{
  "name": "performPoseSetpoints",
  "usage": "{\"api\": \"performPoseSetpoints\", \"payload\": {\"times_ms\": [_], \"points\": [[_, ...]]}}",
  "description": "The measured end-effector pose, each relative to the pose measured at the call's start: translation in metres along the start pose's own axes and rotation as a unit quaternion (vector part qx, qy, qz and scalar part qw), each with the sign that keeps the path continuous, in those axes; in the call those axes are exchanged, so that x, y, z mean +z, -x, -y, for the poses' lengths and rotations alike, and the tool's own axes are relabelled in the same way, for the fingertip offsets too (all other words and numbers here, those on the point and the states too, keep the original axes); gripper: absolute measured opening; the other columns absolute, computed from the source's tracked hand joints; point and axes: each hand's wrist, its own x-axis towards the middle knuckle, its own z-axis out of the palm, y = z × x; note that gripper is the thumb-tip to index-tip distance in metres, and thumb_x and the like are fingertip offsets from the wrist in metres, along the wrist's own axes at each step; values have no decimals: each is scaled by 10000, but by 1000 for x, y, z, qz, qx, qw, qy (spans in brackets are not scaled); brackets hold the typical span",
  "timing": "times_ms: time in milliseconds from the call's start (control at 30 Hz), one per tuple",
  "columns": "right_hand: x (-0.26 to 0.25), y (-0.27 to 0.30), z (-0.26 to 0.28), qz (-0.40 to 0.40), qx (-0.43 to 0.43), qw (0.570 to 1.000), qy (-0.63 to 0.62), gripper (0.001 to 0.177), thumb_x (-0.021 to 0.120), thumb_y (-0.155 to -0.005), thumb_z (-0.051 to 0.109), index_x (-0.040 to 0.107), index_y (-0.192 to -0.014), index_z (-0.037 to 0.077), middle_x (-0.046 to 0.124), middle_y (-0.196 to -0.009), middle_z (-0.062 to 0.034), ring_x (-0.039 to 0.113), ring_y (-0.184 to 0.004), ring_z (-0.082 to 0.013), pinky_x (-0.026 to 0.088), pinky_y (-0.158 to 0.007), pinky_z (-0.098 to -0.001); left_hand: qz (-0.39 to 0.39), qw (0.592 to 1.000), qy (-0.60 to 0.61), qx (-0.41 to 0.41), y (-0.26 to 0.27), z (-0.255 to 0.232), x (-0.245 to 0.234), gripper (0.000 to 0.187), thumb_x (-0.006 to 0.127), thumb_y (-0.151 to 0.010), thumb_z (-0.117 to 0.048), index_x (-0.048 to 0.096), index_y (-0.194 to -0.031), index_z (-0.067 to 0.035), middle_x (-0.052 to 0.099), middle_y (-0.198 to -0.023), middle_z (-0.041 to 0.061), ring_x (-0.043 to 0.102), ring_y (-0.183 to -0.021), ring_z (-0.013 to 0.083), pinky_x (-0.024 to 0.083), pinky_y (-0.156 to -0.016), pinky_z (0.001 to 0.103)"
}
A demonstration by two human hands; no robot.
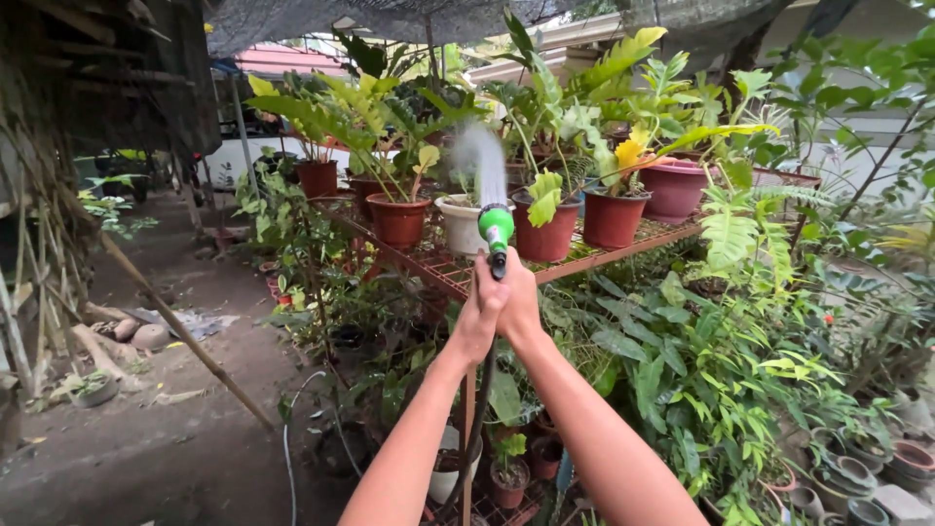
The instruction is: Watering various potted plants in a garden using a hose with a spray nozzle.
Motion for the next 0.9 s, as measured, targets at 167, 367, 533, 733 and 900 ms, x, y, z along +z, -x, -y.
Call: {"api": "performPoseSetpoints", "payload": {"times_ms": [167, 367, 533, 733, 900], "points": [[-7, 2, 2, 22, 30, 999, 23, 397, 610, -948, 491, 601, -987, 96, 723, -878, -272, 730, -953, -433, 539, -781, -523, 15, 1000, -15, -18, 12, -22, 5, 1077, 417, -953, -674, 26, -1661, 37, 162, -1665, 390, 249, -1544, 472, 243, -1270, 564], [-4, 15, -4, 23, 52, 998, 5, 384, 599, -963, 475, 623, -994, 93, 733, -894, -276, 738, -957, -434, 545, -787, -516, 13, 999, -8, -39, 12, 2, 6, 1063, 433, -946, -690, 47, -1682, -28, 203, -1674, 349, 250, -1554, 445, 237, -1273, 530], [3, 19, -12, 36, 53, 998, 19, 398, 593, -967, 464, 630, -1020, 72, 727, -909, -305, 729, -970, -464, 548, -797, -531, 18, 998, -27, -49, 21, 11, 5, 1046, 419, -953, -690, 55, -1683, -35, 178, -1681, 345, 241, -1553, 452, 231, -1274, 539], [7, 19, -20, 41, 46, 998, 30, 391, 592, -972, 471, 644, -1033, 88, 739, -896, -296, 739, -950, -463, 559, -775, -529, 21, 998, -24, -51, 23, 17, 2, 1054, 402, -956, -694, 30, -1680, -24, 138, -1690, 345, 182, -1572, 447, 183, -1286, 538], [3, 25, -21, 35, 49, 998, 30, 396, 580, -975, 476, 635, -1068, 95, 728, -915, -316, 731, -968, -479, 558, -777, -558, 33, 998, -36, -37, 26, 21, 10, 1061, 390, -960, -697, 25, -1677, -6, 95, -1695, 350, 140, -1580, 442, 146, -1288, 538]]}}
